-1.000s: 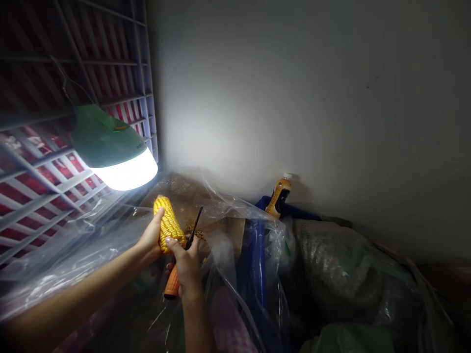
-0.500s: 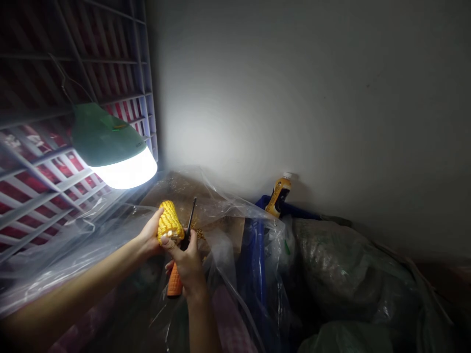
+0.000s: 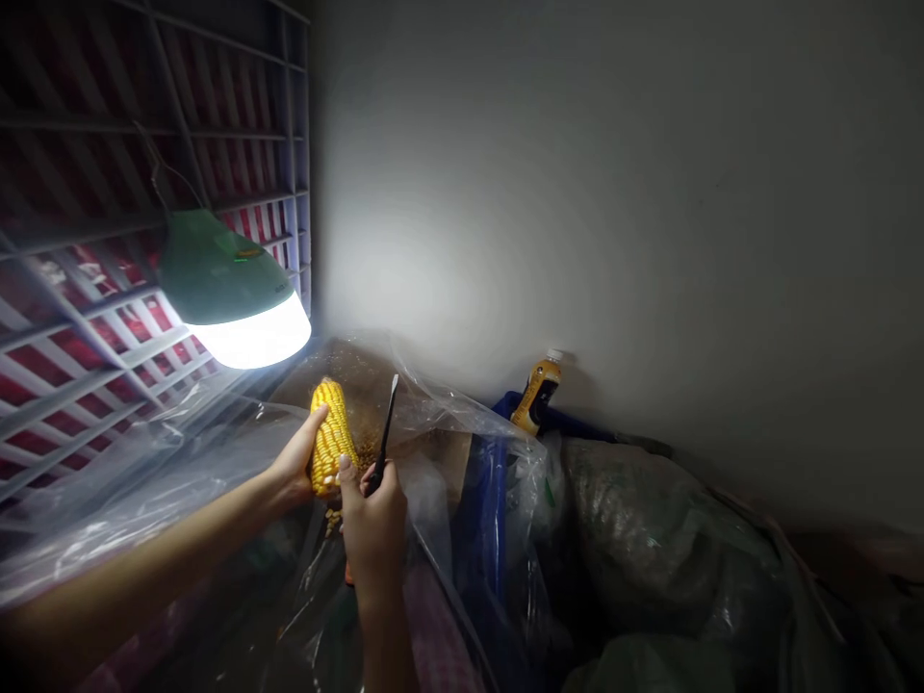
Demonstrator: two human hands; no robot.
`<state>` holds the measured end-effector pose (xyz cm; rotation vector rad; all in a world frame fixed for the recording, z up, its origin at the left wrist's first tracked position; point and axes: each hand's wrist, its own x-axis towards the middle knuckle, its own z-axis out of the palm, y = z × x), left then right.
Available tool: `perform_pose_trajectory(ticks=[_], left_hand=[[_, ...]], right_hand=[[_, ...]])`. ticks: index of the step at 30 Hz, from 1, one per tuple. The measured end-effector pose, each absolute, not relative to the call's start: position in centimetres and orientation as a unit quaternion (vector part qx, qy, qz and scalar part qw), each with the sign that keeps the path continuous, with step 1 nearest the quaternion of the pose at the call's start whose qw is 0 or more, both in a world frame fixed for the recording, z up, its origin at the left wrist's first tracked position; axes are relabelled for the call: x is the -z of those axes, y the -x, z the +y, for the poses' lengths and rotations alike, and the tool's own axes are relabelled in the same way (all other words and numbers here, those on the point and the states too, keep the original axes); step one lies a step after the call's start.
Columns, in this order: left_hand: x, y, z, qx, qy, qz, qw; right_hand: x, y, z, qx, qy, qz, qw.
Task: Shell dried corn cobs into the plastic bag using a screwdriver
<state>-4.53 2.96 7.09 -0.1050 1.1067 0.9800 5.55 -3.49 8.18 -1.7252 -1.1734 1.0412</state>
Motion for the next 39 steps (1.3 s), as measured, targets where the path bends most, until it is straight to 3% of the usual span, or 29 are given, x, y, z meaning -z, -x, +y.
perform_pose_trajectory(ticks=[7,13,39], left_hand=[[-7.2,4.4,2.9,-0.477,0.038,0.496,0.725],[-7.4,4.3,2.6,-0.499,-0.003,0.497,0.710],[-7.1,4.0,2.0,-0.544,-0.036,0.494,0.677]], right_hand=[[-8.2,-6.6,-4.0,-0.519,0.624,-0.473,0.342],[-8.0,-5.2,-4.2,-0.380,0.654,-0.515,0.403],[-7.9,-6.2,-4.4,-0.383,0.658,-0.537,0.364]])
